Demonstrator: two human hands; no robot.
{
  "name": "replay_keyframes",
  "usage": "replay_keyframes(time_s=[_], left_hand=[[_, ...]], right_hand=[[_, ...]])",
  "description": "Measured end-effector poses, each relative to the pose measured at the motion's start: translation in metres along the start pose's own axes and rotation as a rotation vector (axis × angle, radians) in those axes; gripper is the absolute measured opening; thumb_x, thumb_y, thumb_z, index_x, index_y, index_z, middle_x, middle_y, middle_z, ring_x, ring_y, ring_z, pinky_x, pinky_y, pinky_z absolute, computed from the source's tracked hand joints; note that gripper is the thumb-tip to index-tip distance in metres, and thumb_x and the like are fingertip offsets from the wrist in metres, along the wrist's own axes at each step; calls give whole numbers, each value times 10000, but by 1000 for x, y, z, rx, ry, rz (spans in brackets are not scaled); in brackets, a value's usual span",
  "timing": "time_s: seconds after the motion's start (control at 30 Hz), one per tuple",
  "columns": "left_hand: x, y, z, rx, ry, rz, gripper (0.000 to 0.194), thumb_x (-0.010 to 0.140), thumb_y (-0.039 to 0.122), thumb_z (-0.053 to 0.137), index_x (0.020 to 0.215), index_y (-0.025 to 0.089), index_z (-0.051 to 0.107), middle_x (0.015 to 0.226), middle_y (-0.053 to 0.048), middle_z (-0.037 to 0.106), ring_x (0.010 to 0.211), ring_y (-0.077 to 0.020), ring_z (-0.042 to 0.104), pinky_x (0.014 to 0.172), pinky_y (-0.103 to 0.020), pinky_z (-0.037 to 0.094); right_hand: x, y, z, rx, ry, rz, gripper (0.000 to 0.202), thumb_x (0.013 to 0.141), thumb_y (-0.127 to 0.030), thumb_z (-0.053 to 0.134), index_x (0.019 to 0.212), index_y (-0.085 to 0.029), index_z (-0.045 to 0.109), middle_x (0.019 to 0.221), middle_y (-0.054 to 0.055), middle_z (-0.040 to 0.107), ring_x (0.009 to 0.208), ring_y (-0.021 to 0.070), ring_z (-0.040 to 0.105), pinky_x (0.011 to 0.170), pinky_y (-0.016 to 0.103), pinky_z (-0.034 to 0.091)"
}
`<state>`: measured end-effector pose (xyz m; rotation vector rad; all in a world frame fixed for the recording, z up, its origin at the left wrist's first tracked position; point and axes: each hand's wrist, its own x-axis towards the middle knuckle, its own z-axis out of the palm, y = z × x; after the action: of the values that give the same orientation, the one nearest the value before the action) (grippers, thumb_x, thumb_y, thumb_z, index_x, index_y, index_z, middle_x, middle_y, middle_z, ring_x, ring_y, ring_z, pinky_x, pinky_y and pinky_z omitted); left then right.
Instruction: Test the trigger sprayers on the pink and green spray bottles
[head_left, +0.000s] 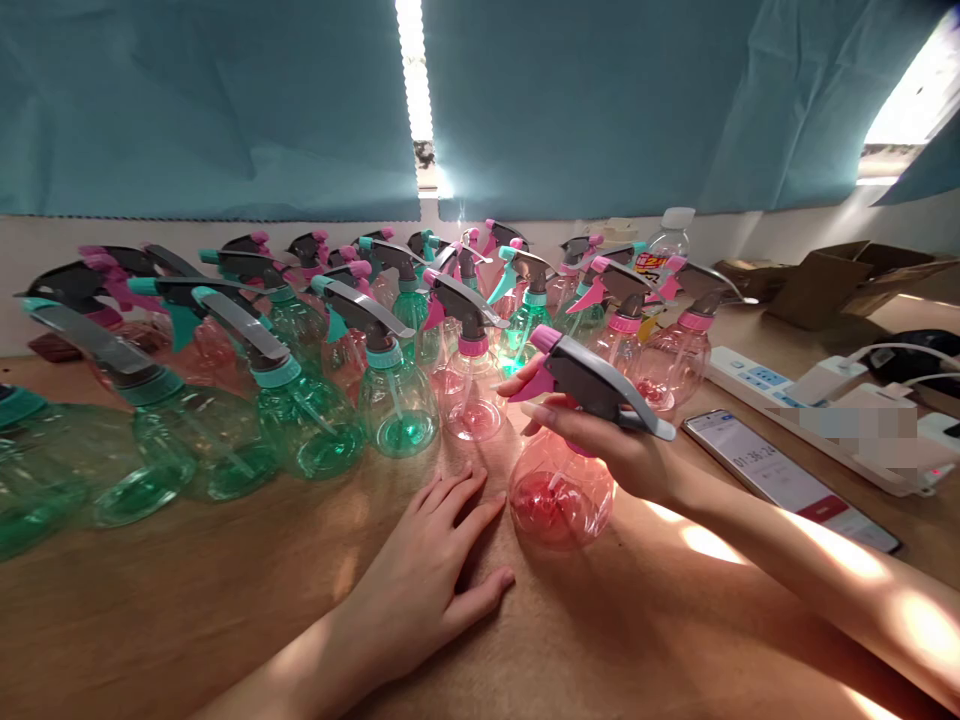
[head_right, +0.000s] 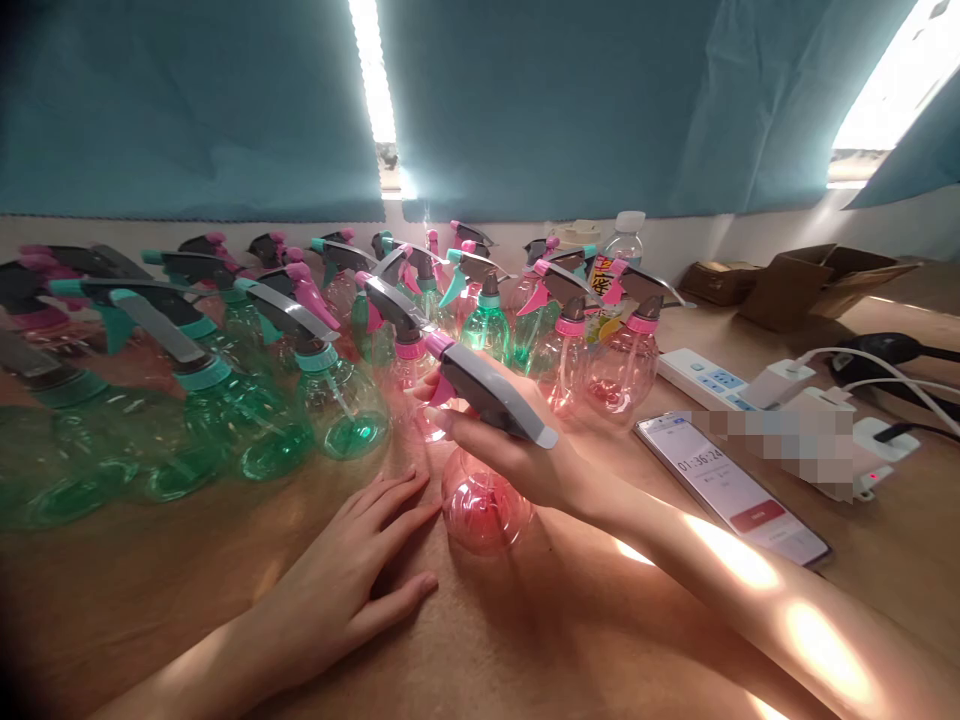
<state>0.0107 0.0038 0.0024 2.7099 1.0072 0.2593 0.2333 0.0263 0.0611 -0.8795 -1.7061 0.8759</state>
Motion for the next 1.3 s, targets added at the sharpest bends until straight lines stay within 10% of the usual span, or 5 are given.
replay_keyframes(time_s=[0.5, 0.83, 1.3], left_hand=[[0, -1, 1, 0, 22, 8, 569, 924, 461, 559, 1409, 176, 470, 1482, -139, 415, 1361, -345, 353, 1106, -548, 295], [0, 0, 0, 10, 14, 8, 571, 920, 443, 568, 1413, 174, 464, 1486, -137, 410, 1366, -342, 346, 1109, -544, 290], [0, -1, 1, 7, 24, 12, 560, 919, 444, 570, 1400, 172, 481, 1484, -139, 413, 1365, -340, 344, 1111, -531, 290]], right_hand=[[-1, -4, -4, 51, -39, 77, 306, 871, -330, 592, 659, -201, 413, 595, -66, 345, 482, 56, 293, 399, 214, 216], [1, 1, -4, 77, -59, -16, 183, 858, -282, 643, 1027, -213, 630, 979, 17, 665, 909, 162, 639, 842, 308, 526], [-4, 5, -2, -11, -12, -17, 427, 820, -386, 697, 1222, -268, 617, 817, 15, 710, 861, 223, 676, 803, 403, 565]])
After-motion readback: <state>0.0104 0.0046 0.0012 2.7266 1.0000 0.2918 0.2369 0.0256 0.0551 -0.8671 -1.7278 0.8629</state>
